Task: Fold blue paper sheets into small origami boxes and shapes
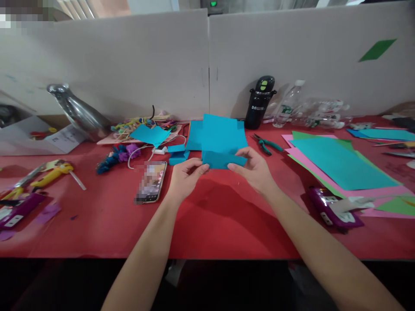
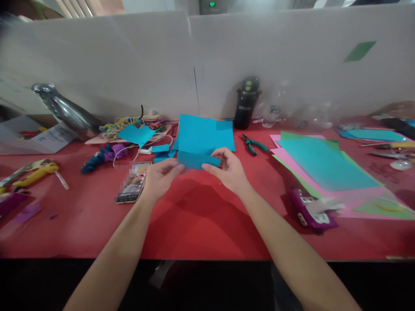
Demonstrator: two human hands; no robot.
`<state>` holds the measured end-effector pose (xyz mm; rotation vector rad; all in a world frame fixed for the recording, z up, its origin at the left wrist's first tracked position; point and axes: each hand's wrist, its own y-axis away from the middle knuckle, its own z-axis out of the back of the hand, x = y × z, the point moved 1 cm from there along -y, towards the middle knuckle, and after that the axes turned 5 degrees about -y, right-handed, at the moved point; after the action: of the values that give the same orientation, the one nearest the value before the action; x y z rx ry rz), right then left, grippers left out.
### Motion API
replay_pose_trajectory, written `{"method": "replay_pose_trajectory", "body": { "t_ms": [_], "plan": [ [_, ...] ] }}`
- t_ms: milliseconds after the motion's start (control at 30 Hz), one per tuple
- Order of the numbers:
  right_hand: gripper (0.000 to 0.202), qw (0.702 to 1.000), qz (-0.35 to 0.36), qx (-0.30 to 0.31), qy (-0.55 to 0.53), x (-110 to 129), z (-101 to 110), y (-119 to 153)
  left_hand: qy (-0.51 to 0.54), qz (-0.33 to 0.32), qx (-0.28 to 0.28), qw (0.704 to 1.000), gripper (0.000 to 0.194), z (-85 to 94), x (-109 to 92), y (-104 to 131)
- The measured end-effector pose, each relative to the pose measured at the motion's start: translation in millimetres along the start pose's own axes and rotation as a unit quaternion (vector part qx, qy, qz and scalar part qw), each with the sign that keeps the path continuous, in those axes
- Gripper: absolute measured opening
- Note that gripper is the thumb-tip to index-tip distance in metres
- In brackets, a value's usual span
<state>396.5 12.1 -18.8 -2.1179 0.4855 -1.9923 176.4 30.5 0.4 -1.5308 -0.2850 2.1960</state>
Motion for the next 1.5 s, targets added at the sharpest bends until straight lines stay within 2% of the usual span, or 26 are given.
{"method": "replay_pose_trajectory", "body": {
  "t_ms": [67, 133, 233, 300, 400, 467, 533, 600, 700, 767, 900, 967, 1100, 1333, 1500],
  "plan": [
    [0.029, 0.999, -0.006, 0.041, 0.015, 2, 0, 1, -0.008, 0.014, 0.003, 1.0, 0.024, -0.6, 2, 0],
    [0.024, 0.998, -0.006, 0.055, 0.022, 6, -1, 2, 0.003, 0.023, 0.004, 1.0, 0.025, -2.2, 4, 1],
    [0.024, 0.998, 0.004, 0.025, 0.056, 10, -2, 5, 0.072, 0.043, 0.001, 0.997, 0.024, -4.7, 5, 2],
    [0.026, 0.996, 0.011, 0.011, 0.083, 11, -3, 7, 0.113, 0.065, 0.013, 0.991, 0.037, -5.8, 6, 2],
    [0.028, 0.994, 0.031, 0.029, 0.098, 9, -4, 9, 0.126, 0.093, 0.042, 0.987, 0.053, -6.2, 5, 2],
    [0.028, 0.993, 0.046, 0.042, 0.098, 9, -5, 10, 0.14, 0.098, 0.072, 0.983, 0.048, -6.6, 5, 1],
    [0.033, 0.994, 0.049, 0.051, 0.089, 8, -6, 11, 0.148, 0.096, 0.092, 0.98, 0.036, -7.0, 6, 0],
    [0.04, 0.996, 0.033, 0.06, 0.05, 6, -8, 11, 0.117, 0.09, 0.082, 0.986, 0.031, -6.9, 7, 0],
    [0.065, 0.998, -0.008, 0.051, -0.031, 4, -10, 10, 0.031, 0.08, 0.045, 0.995, 0.034, -6.5, 8, 0],
    [0.073, 0.997, -0.03, 0.041, -0.059, 2, -10, 8, -0.005, 0.071, 0.038, 0.997, 0.038, -6.7, 9, 0],
    [0.039, 0.995, -0.062, 0.069, -0.047, 1, -9, 6, -0.031, 0.06, 0.038, 0.997, 0.044, -7.2, 11, 0],
    [0.031, 0.994, -0.074, 0.073, -0.034, 2, -8, 6, -0.035, 0.059, 0.046, 0.997, 0.045, -7.6, 12, 0],
    [0.029, 0.994, -0.088, 0.064, -0.03, 3, -6, 6, -0.017, 0.067, 0.062, 0.996, 0.045, -8.4, 11, 1],
    [0.029, 0.991, -0.093, 0.081, -0.047, 1, -7, 6, -0.008, 0.066, 0.049, 0.997, 0.049, -8.6, 8, 2],
    [0.032, 0.993, -0.09, 0.078, -0.012, 1, -5, 6, -0.012, 0.066, 0.047, 0.997, 0.05, -7.9, 8, 2]
  ]
}}
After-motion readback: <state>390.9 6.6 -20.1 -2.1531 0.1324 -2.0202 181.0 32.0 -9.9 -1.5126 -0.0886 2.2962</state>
